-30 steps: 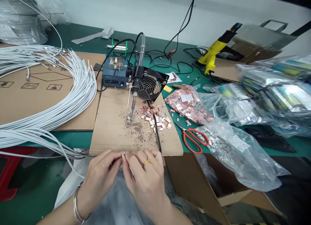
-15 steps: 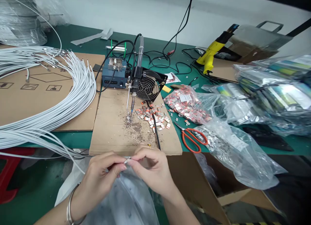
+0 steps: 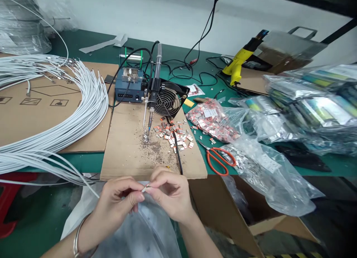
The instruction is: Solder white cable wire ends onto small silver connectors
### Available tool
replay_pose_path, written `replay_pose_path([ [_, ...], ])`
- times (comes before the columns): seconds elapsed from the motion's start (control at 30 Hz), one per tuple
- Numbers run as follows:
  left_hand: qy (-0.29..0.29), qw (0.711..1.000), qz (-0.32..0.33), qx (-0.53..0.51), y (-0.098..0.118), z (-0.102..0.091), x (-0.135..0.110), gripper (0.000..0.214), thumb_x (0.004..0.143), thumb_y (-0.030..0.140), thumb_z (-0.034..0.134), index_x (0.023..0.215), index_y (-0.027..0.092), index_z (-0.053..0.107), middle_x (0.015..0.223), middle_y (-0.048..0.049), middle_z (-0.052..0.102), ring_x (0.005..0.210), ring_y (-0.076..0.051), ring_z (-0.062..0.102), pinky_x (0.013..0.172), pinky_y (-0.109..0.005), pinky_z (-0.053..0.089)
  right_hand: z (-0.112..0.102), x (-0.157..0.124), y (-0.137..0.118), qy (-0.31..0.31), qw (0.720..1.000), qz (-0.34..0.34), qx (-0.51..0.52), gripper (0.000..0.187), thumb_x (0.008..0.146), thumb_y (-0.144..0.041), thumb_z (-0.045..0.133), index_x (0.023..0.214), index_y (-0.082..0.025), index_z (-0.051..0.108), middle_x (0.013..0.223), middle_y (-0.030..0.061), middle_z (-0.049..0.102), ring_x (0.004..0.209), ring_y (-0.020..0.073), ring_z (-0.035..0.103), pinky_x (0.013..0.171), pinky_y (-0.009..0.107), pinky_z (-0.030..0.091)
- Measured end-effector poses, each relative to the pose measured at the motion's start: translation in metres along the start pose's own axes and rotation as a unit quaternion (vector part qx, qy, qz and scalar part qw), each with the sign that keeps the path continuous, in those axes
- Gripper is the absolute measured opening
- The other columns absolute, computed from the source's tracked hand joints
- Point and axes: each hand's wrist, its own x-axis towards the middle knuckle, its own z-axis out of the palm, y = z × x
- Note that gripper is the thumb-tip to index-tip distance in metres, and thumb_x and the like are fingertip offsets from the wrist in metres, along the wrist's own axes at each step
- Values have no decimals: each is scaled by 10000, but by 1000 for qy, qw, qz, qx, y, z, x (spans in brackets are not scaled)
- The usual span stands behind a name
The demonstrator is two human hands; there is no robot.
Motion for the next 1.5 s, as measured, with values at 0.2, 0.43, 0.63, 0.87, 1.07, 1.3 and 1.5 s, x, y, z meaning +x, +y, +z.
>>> replay_pose_path([
  [0.2,-44,980,-78,-176,1,-3,0,267,775,339,604,679,91,622,542,-6,511,427,-32,478,420,-106,387,17,-3,30,18,975,-19,219,70,764,-198,619,722,-168,572,617,2,467,598,81,448,567,213,351],
  [0.43,-76,992,-84,-46,12,-19,5,257,799,333,569,780,90,652,640,-7,478,472,-28,496,479,-126,424,-8,3,9,-13,998,49,29,194,678,-197,714,863,-171,659,688,18,557,644,84,489,573,193,370],
  [0.63,-61,992,-92,53,12,-16,4,322,802,393,538,734,89,621,634,-15,463,489,-37,459,445,-128,421,-9,9,-19,-72,981,29,-180,40,739,-147,629,713,-131,604,653,3,589,646,72,526,608,194,401],
  [0.87,-80,987,-137,-28,9,-15,2,334,778,399,553,672,83,526,578,13,412,444,-32,424,420,-143,428,4,3,0,-10,995,89,32,156,715,-163,633,613,-107,529,564,9,512,524,59,429,482,169,336],
  [1.07,-33,996,-82,-4,6,-19,6,241,772,310,591,690,84,619,570,-30,540,485,-57,518,486,-129,450,-24,6,-7,21,987,95,-128,139,781,-223,582,687,-121,583,604,26,533,549,80,451,500,193,351],
  [1.3,-105,987,-96,-69,1,-48,6,169,805,304,570,855,229,713,716,-50,658,605,-111,622,596,-172,517,-118,38,-6,37,818,92,-567,159,828,-212,505,853,-135,642,755,46,595,633,121,478,629,254,340],
  [1.5,-170,975,-91,-111,7,-58,18,192,838,315,524,814,230,695,634,-20,600,507,-48,557,502,-99,426,-129,66,8,-101,804,118,-575,56,785,-186,573,809,-155,614,827,35,551,803,148,482,747,266,337],
])
